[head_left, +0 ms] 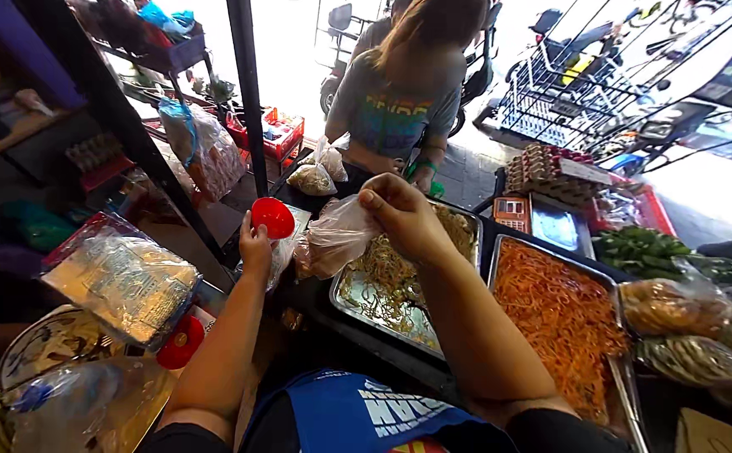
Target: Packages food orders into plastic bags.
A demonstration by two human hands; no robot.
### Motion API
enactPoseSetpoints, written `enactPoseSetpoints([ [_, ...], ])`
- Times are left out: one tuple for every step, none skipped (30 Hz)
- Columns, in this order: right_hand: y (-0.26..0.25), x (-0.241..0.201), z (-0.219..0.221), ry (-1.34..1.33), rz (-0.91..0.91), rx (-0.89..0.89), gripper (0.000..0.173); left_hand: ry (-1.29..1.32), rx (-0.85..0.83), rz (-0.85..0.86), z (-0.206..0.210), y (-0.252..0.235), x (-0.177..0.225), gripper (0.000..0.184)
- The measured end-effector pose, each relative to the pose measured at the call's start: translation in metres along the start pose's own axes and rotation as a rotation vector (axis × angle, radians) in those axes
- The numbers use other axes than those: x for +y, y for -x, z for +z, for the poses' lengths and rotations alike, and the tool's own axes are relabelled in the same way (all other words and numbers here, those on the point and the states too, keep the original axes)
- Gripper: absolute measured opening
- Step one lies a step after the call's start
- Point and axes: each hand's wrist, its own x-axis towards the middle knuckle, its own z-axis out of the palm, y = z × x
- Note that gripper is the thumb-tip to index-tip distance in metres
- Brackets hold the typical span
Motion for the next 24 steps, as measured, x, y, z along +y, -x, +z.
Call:
enactPoseSetpoints([
  [-0.001, 0.0, 0.011, 0.011, 0.026, -0.009, 0.016, -0.029, 0.01, -0.026, -0.002, -0.014, -0.003, 0.056],
  [-0.001, 0.002, 0.02, 0.013, 0.047, -0.028, 0.015, -0.076, 0.014, -0.05, -0.004, -0.028, -0.008, 0.057],
  [0.0, 0.006, 0.029, 0.006, 0.067, -0.044, 0.014, -0.145, 0.008, -0.061, -0.007, -0.04, -0.013, 0.058],
  [0.002, 0.01, 0.036, -0.005, 0.091, -0.054, 0.013, -0.227, -0.006, -0.058, -0.012, -0.047, -0.016, 0.061],
  [0.006, 0.014, 0.043, -0.019, 0.122, -0.059, 0.014, -0.32, -0.03, -0.039, -0.017, -0.047, -0.015, 0.065],
  [0.011, 0.019, 0.049, -0.039, 0.145, -0.06, 0.014, -0.418, -0.032, 0.027, -0.021, -0.04, -0.01, 0.068],
  [0.015, 0.025, 0.054, -0.071, 0.159, -0.056, 0.014, -0.494, -0.018, 0.128, -0.025, -0.025, -0.003, 0.069],
  [0.018, 0.031, 0.059, -0.11, 0.164, -0.049, 0.014, -0.52, 0.011, 0.277, -0.029, -0.004, 0.003, 0.064],
  [0.022, 0.036, 0.064, -0.147, 0.179, -0.037, 0.014, -0.515, 0.018, 0.455, -0.034, 0.021, 0.004, 0.056],
  [0.026, 0.039, 0.067, -0.169, 0.205, -0.023, 0.012, -0.51, -0.022, 0.61, -0.039, 0.047, 0.003, 0.047],
  [0.029, 0.041, 0.07, -0.175, 0.234, -0.008, 0.012, -0.526, -0.102, 0.728, -0.043, 0.07, -0.003, 0.043],
  [0.032, 0.043, 0.07, -0.162, 0.255, 0.007, 0.013, -0.579, -0.192, 0.785, -0.045, 0.088, -0.011, 0.042],
  [0.035, 0.046, 0.069, -0.142, 0.268, 0.021, 0.013, -0.666, -0.273, 0.771, -0.045, 0.102, -0.019, 0.046],
  [0.038, 0.049, 0.066, -0.115, 0.28, 0.035, 0.013, -0.752, -0.337, 0.714, -0.047, 0.11, -0.026, 0.045],
  [0.042, 0.053, 0.062, -0.087, 0.291, 0.054, 0.014, -0.822, -0.373, 0.656, -0.051, 0.113, -0.031, 0.043],
  [0.046, 0.057, 0.055, -0.063, 0.304, 0.081, 0.015, -0.866, -0.389, 0.598, -0.055, 0.113, -0.031, 0.04],
  [0.049, 0.062, 0.048, -0.044, 0.32, 0.114, 0.017, -0.895, -0.393, 0.552, -0.06, 0.109, -0.025, 0.036],
  [0.053, 0.066, 0.039, -0.032, 0.333, 0.152, 0.018, -0.914, -0.4, 0.509, -0.064, 0.105, -0.013, 0.034],
  [0.058, 0.069, 0.031, -0.022, 0.351, 0.193, 0.019, -0.928, -0.403, 0.475, -0.066, 0.103, 0.0, 0.031],
  [0.062, 0.072, 0.024, -0.009, 0.366, 0.233, 0.02, -0.926, -0.397, 0.449, -0.066, 0.101, 0.01, 0.028],
  [0.066, 0.075, 0.017, 0.014, 0.384, 0.269, 0.021, -0.904, -0.383, 0.435, -0.066, 0.1, 0.017, 0.025],
  [0.07, 0.078, 0.012, 0.029, 0.399, 0.284, 0.021, -0.874, -0.373, 0.43, -0.063, 0.099, 0.021, 0.022],
  [0.073, 0.082, 0.009, 0.032, 0.401, 0.261, 0.019, -0.847, -0.366, 0.438, -0.059, 0.1, 0.025, 0.02],
  [0.075, 0.085, 0.009, 0.016, 0.383, 0.181, 0.021, -0.832, -0.361, 0.464, -0.053, 0.101, 0.028, 0.018],
])
